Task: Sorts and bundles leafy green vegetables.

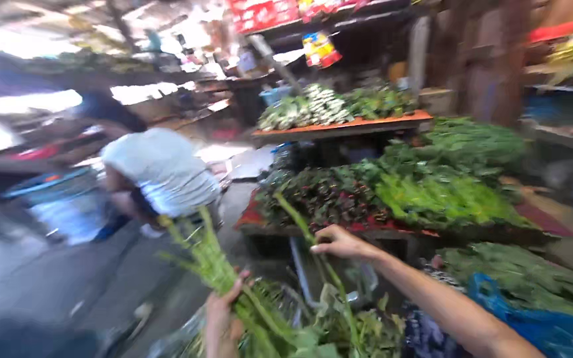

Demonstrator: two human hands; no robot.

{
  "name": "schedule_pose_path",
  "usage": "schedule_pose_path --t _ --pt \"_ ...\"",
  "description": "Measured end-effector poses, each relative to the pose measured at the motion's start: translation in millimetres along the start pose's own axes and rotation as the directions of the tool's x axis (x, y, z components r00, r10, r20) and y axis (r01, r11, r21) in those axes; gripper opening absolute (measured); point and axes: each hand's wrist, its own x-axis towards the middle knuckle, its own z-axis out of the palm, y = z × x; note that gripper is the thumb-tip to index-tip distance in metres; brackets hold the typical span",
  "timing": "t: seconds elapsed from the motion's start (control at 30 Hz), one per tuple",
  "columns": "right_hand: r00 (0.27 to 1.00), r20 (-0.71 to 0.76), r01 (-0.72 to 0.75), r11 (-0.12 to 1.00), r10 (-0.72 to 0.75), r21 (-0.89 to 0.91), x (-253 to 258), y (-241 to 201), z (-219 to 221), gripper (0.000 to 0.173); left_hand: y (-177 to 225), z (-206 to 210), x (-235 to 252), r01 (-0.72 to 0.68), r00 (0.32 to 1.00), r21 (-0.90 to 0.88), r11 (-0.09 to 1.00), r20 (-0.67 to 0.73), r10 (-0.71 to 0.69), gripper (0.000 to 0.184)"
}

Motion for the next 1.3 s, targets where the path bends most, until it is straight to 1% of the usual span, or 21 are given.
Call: schedule_pose_path --t 0.07,0.1,0.13,0.2,0.27,0.33,0.4,0.47,0.57,0.6,0.63,0.7,0.77,0.8,0.83,0.93,1.0,1.03,1.1,1.2,1.3 --pt "0.992 -0.037 -0.117 0.983 0.124 0.144 7 -6 4 0.017 5 5 3 0.076 0.997 -0.102 0.992 0.024 -0.074 0.03" --pt "0.986 -0.028 -0.154 0.958 0.166 0.24 13 -11 11 0.013 7 2 3 0.098 0.995 -0.127 0.987 0.032 -0.095 0.031" --pt "0.983 -0.001 -0.175 0.931 0.185 0.32 20 -16 18 0.009 9 -2 2 0.109 0.994 -0.142 0.984 0.034 -0.106 0.031" --pt "0.983 0.063 -0.185 0.903 0.174 0.388 35 -27 27 0.007 11 -8 1 0.121 0.993 -0.164 0.979 0.029 -0.118 0.027" --pt "0.98 0.123 -0.194 0.898 0.157 0.396 52 -40 30 0.007 13 -13 0 0.115 0.993 -0.186 0.976 0.007 -0.116 0.025" --pt "0.977 0.153 -0.195 0.903 0.146 0.383 69 -54 30 0.009 18 -19 0 0.09 0.995 -0.192 0.977 -0.032 -0.098 0.027" --pt "0.977 0.14 -0.199 0.916 0.159 0.349 86 -65 29 0.013 23 -23 -2 0.069 0.994 -0.171 0.983 -0.076 -0.083 0.03" --pt "0.979 0.127 -0.196 0.923 0.163 0.331 101 -65 26 0.015 23 -26 -2 0.055 0.992 -0.145 0.988 -0.104 -0.071 0.034" --pt "0.978 0.119 -0.2 0.926 0.17 0.322 117 -74 19 0.017 23 -29 0 0.012 0.993 -0.063 0.998 -0.118 -0.02 0.033" --pt "0.983 0.094 -0.177 0.939 0.155 0.295 119 -78 18 0.017 23 -30 -1 0.0 0.994 -0.018 1.0 -0.11 -0.002 0.032" --pt "0.992 0.046 -0.126 0.964 0.119 0.233 122 -83 19 0.017 24 -32 -2 -0.014 0.995 0.028 1.0 -0.101 0.017 0.032" --pt "0.996 -0.084 -0.005 0.998 0.01 0.062 131 -94 18 0.018 22 -37 -5 -0.036 0.996 0.12 0.992 -0.079 0.045 0.033" --pt "0.981 -0.191 0.042 0.999 -0.041 0.001 140 -107 1 0.021 19 -36 -5 -0.041 0.997 0.169 0.985 -0.053 0.05 0.034" --pt "0.974 -0.225 0.033 0.999 -0.027 0.022 147 -112 -11 0.022 18 -34 -5 -0.04 0.998 0.18 0.983 -0.045 0.049 0.034" --pt "0.966 -0.26 0.023 0.996 0.0 0.085 154 -114 -25 0.021 18 -34 -7 -0.039 0.998 0.178 0.983 -0.043 0.047 0.033" --pt "0.907 -0.409 0.046 0.94 0.102 0.337 173 -124 -66 0.02 23 -35 -8 -0.051 0.998 0.131 0.99 -0.042 0.057 0.031" --pt "0.881 -0.443 0.041 0.908 0.164 0.417 175 -128 -81 0.019 26 -38 -11 -0.05 0.997 0.073 0.996 -0.048 0.053 0.031" --pt "0.886 -0.431 0.029 0.907 0.172 0.421 175 -129 -84 0.02 28 -38 -12 -0.051 0.997 0.045 0.998 -0.048 0.053 0.03" --pt "0.918 -0.356 -0.022 0.919 0.175 0.394 172 -129 -79 0.022 32 -39 -12 -0.042 0.998 -0.01 0.999 -0.046 0.041 0.028" --pt "0.961 -0.21 -0.099 0.935 0.178 0.34 162 -128 -54 0.02 33 -37 -10 0.012 0.999 -0.075 0.997 -0.051 -0.016 0.025" --pt "0.977 -0.084 -0.168 0.952 0.195 0.254 159 -129 -27 0.021 32 -34 -9 0.039 0.998 -0.093 0.995 -0.05 -0.044 0.025"
